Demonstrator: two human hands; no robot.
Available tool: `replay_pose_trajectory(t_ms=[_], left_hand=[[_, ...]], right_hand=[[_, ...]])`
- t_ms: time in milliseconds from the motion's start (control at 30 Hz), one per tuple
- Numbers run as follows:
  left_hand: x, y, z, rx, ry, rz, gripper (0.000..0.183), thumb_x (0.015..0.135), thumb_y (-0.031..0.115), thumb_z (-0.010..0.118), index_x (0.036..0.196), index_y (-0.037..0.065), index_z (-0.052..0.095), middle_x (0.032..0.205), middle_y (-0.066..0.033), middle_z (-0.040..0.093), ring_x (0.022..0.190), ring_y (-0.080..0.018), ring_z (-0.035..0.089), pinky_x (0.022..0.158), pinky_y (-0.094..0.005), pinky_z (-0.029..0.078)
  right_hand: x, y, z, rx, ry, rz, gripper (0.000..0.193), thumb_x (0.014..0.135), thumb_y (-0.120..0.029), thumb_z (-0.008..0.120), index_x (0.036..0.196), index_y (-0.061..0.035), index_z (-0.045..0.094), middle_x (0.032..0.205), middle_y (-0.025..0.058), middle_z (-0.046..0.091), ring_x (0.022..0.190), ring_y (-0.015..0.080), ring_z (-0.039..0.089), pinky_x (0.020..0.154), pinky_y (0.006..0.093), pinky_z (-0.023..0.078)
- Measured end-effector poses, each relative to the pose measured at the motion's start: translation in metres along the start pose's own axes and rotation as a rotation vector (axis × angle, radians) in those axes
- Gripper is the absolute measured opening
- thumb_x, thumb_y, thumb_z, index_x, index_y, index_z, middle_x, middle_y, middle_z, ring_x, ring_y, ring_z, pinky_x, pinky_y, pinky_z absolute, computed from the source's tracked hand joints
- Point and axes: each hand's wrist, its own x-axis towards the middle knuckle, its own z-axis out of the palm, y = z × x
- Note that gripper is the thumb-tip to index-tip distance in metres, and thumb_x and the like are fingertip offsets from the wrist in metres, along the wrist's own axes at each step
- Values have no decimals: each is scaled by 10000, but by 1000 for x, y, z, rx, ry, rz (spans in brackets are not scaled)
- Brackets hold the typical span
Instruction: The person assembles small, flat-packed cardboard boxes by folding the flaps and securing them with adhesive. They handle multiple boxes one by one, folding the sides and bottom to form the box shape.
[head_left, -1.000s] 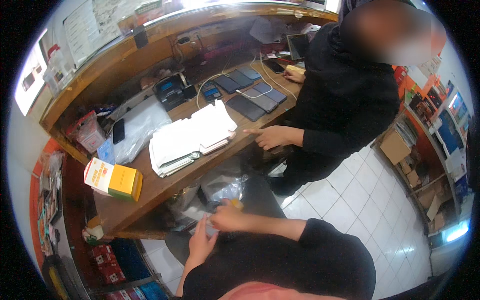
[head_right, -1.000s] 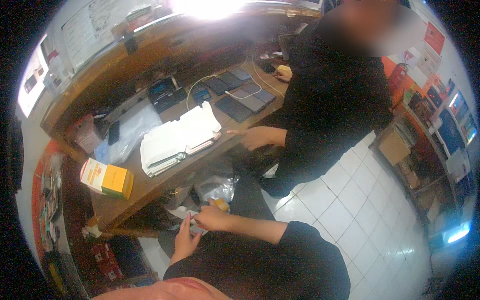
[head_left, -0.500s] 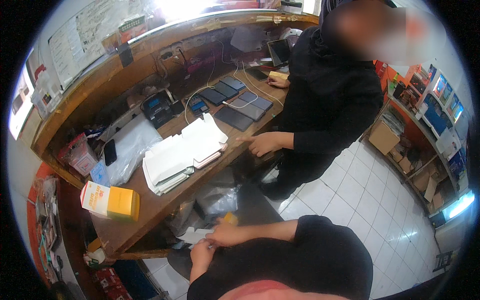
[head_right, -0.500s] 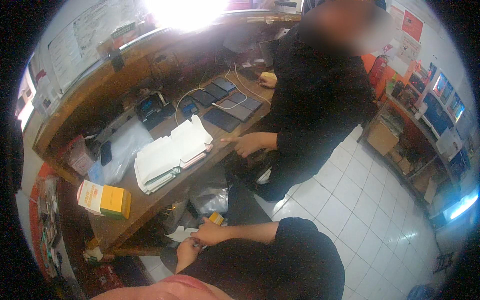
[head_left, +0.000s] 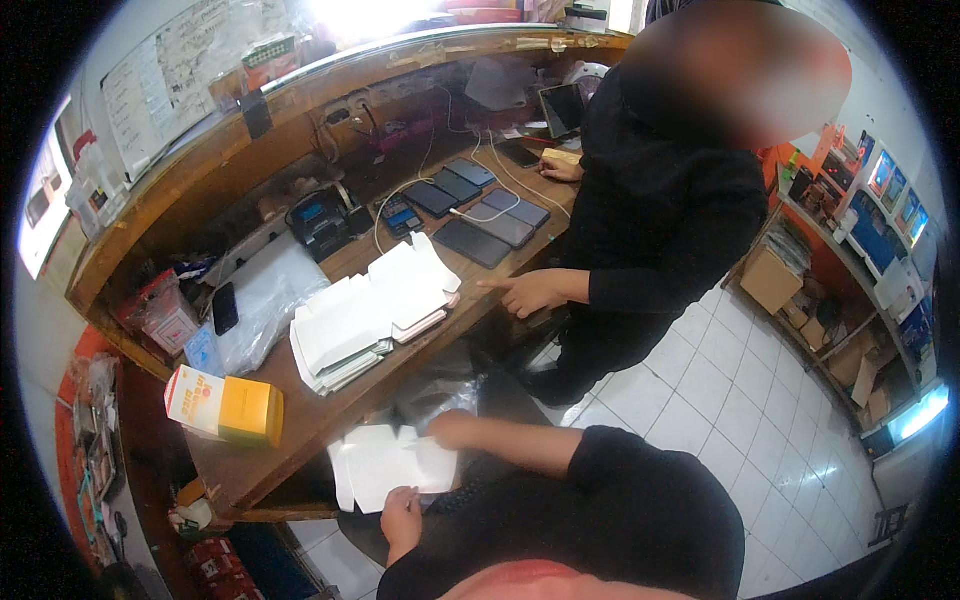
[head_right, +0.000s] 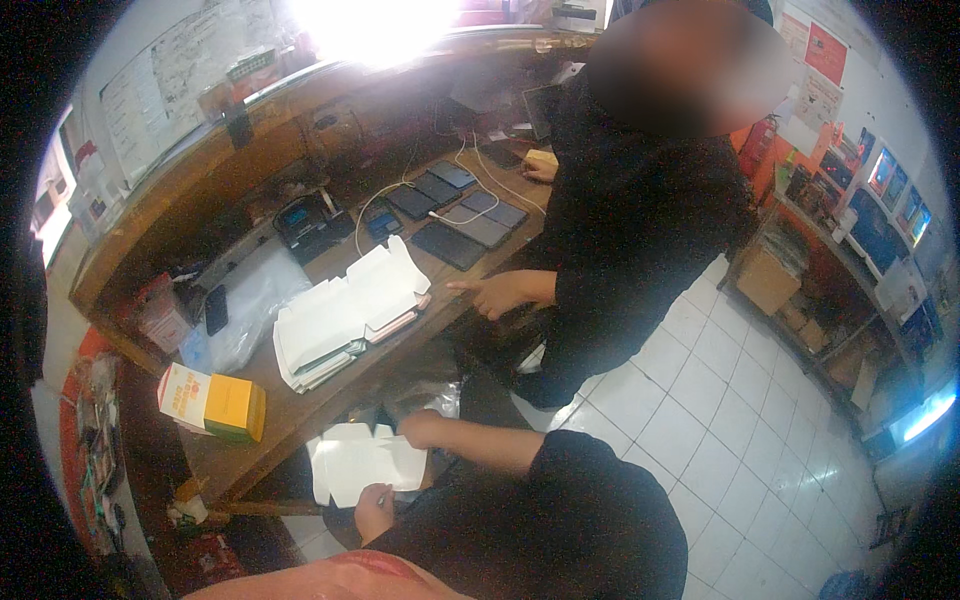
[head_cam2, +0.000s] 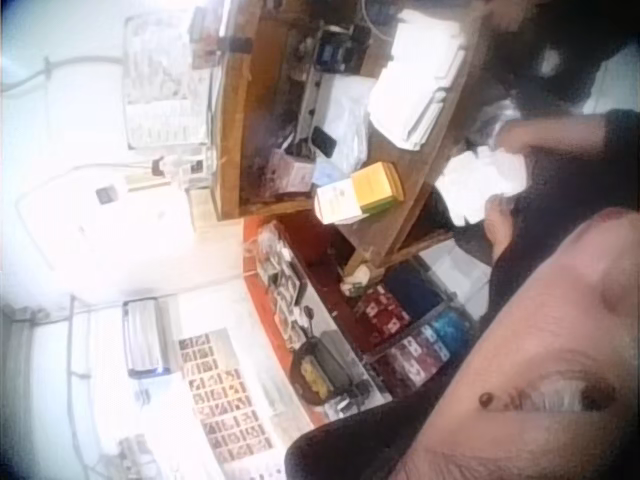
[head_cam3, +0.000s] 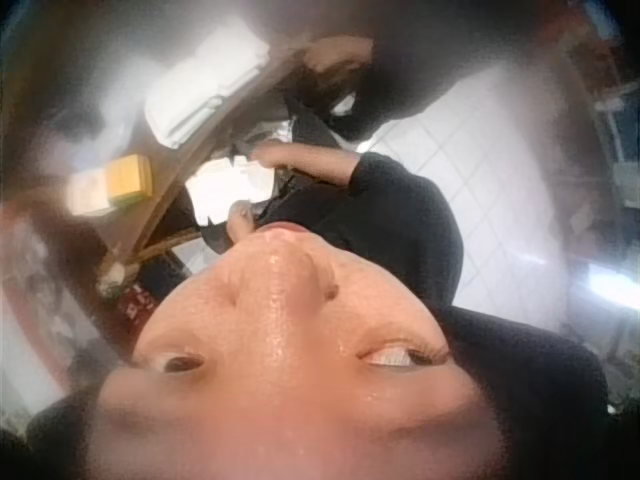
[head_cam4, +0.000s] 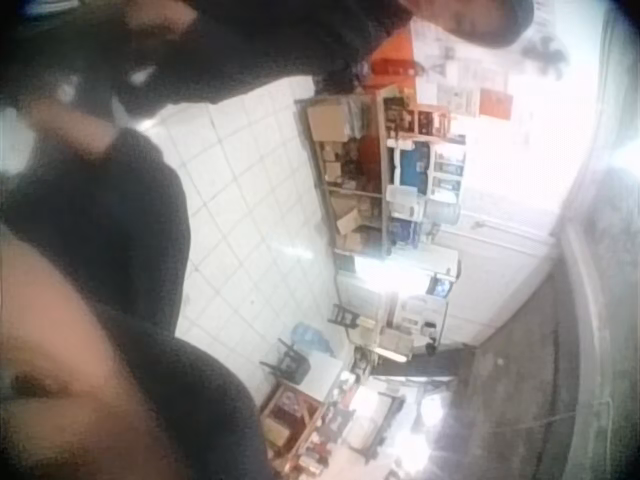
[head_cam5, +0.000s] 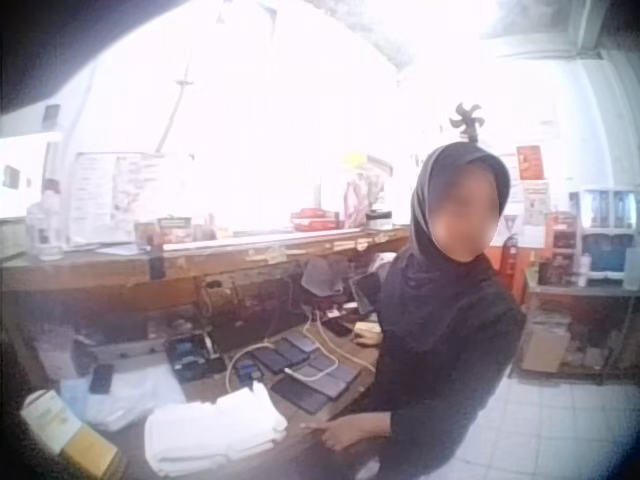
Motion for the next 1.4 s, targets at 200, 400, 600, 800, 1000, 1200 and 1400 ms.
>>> replay_pose_trajectory(t_ms=[200,400,600,800,1000,1200,1400], left_hand=[[32,17,-24,-1505,-276,-966,532,921,495,453,1265,90,427,1160,-101,534,848,-215,609,741,-331,499],[52,21,-22,-1639,-49,-1065,435,898,422,509,1151,68,484,1118,-109,546,906,-226,589,809,-324,466],[51,22,-19,-1529,113,-1071,228,897,212,544,1054,49,518,948,-83,588,857,-205,609,752,-316,497],[48,29,-17,-1214,100,-867,127,909,123,523,955,12,563,858,-46,601,757,-153,614,677,-259,497],[46,28,-5,-871,118,-676,141,895,67,508,908,-28,611,797,-34,623,699,-106,601,656,-232,477],[46,29,-6,-628,155,-549,98,815,33,544,864,-33,598,700,-50,612,652,-108,581,599,-256,452],[54,45,-17,-507,184,-482,92,805,54,555,844,-25,580,680,-90,597,639,-140,573,597,-290,451]], right_hand=[[-31,-31,25,17,393,-215,457,779,-116,568,1184,-324,604,1123,67,605,964,271,585,829,415,470],[-42,-34,22,-24,521,-348,419,801,-153,573,1183,-322,604,1163,26,578,969,254,557,818,409,425],[-41,-30,24,45,460,-307,312,840,-230,542,1137,-277,623,1067,23,625,945,231,583,799,404,409],[-40,-33,22,172,538,-215,240,834,-276,568,1037,-172,642,938,66,640,868,268,617,779,415,424],[-46,-37,12,161,454,-225,239,846,-291,566,963,-92,624,889,93,613,851,302,613,696,433,483],[-45,-39,14,458,416,-210,248,792,-294,638,880,-62,626,844,112,622,812,302,621,682,404,489],[-33,-38,28,729,367,-201,230,758,-273,686,781,-51,628,755,107,642,711,252,630,631,363,477]])
